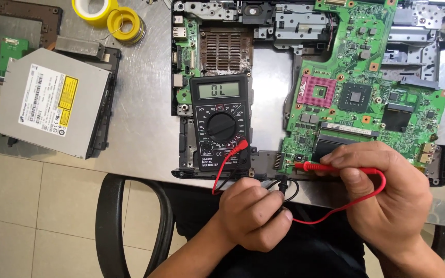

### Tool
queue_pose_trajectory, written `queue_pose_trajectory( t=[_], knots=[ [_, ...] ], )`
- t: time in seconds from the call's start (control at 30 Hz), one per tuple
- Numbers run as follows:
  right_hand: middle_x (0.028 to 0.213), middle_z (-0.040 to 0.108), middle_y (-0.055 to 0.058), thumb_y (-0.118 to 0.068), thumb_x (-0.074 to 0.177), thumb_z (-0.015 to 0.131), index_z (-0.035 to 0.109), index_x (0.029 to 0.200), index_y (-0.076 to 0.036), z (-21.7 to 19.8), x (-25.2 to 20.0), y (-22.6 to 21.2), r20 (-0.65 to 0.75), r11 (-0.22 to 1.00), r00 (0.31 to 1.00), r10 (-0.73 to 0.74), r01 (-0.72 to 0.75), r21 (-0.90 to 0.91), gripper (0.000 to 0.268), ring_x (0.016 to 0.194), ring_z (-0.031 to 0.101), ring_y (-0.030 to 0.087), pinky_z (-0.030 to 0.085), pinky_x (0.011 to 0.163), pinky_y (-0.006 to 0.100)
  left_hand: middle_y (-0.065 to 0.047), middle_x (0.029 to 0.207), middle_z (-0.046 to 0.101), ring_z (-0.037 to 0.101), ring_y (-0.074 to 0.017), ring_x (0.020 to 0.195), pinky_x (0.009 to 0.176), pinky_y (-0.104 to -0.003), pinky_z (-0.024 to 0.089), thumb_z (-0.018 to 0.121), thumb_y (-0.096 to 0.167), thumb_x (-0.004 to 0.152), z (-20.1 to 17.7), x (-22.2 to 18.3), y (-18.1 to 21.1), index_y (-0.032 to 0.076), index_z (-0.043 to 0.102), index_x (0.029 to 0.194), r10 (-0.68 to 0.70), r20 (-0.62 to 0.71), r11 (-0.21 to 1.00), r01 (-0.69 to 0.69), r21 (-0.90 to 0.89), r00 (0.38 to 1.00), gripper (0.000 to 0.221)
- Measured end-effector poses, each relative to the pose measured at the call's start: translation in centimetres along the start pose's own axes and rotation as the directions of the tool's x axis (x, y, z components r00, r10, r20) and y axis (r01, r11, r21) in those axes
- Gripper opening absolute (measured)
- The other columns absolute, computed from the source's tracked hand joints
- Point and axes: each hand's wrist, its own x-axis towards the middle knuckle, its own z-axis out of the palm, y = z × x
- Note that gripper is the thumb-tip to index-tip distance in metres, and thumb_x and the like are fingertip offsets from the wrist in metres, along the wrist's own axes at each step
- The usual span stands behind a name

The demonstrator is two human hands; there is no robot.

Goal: Testing various electrical components and circuits on a laptop motherboard using a digital multimeter

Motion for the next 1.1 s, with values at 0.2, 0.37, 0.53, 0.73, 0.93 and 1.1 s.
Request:
queue_pose_trajectory(
  t=[0.2,0.37,0.53,0.73,0.93,1.1],
  knots=[
    [0.095,0.071,0.018,-0.01,0.106,0.05,0.061,0.096,0.002,0.2,0.0,0.1,-0.009,1.0,1.0,0.016,-0.016,0.017,0.019,0.093,0.075,0.028,0.06,0.09,0.036,-0.013,0.103,0.064,0.059,-0.0208,0.069,0.061,-0.035,0.048,0.054,0.0,0.098,-0.4,0.3,0.0,0.009,0.054,0.11,-0.001,0.033,1.0,0.001,-0.019,0.999,0.015],
    [0.094,0.07,0.019,-0.009,0.106,0.048,0.06,0.095,0.003,0.4,-0.1,0.0,-0.015,0.999,1.0,0.004,-0.003,0.049,0.02,0.091,0.074,0.028,0.06,0.088,0.035,-0.013,0.104,0.061,0.056,-0.0212,0.068,0.06,-0.035,0.048,0.053,0.0,0.096,-0.6,0.8,0.0,0.008,0.055,0.107,0.003,0.062,1.0,-0.001,-0.024,0.998,0.014],
    [0.097,0.069,0.018,-0.011,0.105,0.048,0.06,0.097,0.0,0.7,-0.5,0.4,-0.001,0.996,0.997,-0.078,0.078,0.035,0.018,0.086,0.073,0.025,0.06,0.086,0.034,-0.015,0.104,0.06,0.054,-0.022,0.067,0.059,-0.035,0.045,0.054,-0.001,0.098,-1.1,1.4,-0.2,0.007,0.056,0.106,0.012,0.084,0.999,-0.008,-0.049,0.996,0.011],
    [0.099,0.065,0.018,-0.013,0.106,0.046,0.057,0.099,-0.001,1.3,-0.6,0.1,-0.018,0.998,0.998,-0.058,0.059,0.032,0.017,0.078,0.069,0.023,0.06,0.074,0.03,-0.016,0.103,0.059,0.053,-0.0235,0.065,0.058,-0.037,0.044,0.062,-0.001,0.098,-1.3,1.9,0.0,0.006,0.055,0.107,0.004,0.107,0.997,0.004,-0.076,0.994,0.013],
    [0.1,0.063,0.017,-0.016,0.107,0.045,0.053,0.099,-0.004,2.1,-1.5,0.1,-0.068,0.998,0.996,-0.057,0.06,0.036,0.017,0.07,0.068,0.02,0.058,0.072,0.03,-0.016,0.104,0.06,0.054,-0.0238,0.065,0.061,-0.039,0.049,0.063,0.0,0.098,-1.4,1.9,0.0,0.005,0.055,0.107,0.001,0.129,0.997,0.009,-0.073,0.992,0.013],
    [0.101,0.063,0.017,-0.029,0.109,0.04,0.05,0.097,-0.004,3.5,-2.6,0.1,-0.174,0.997,0.982,-0.074,0.077,0.009,0.029,0.066,0.069,0.019,0.056,0.066,0.028,-0.016,0.107,0.061,0.057,-0.0256,0.069,0.064,-0.039,0.05,0.06,-0.002,0.099,-1.7,1.9,0.1,0.007,0.055,0.108,-0.022,0.162,0.994,0.039,-0.103,0.986,0.013]
  ],
)
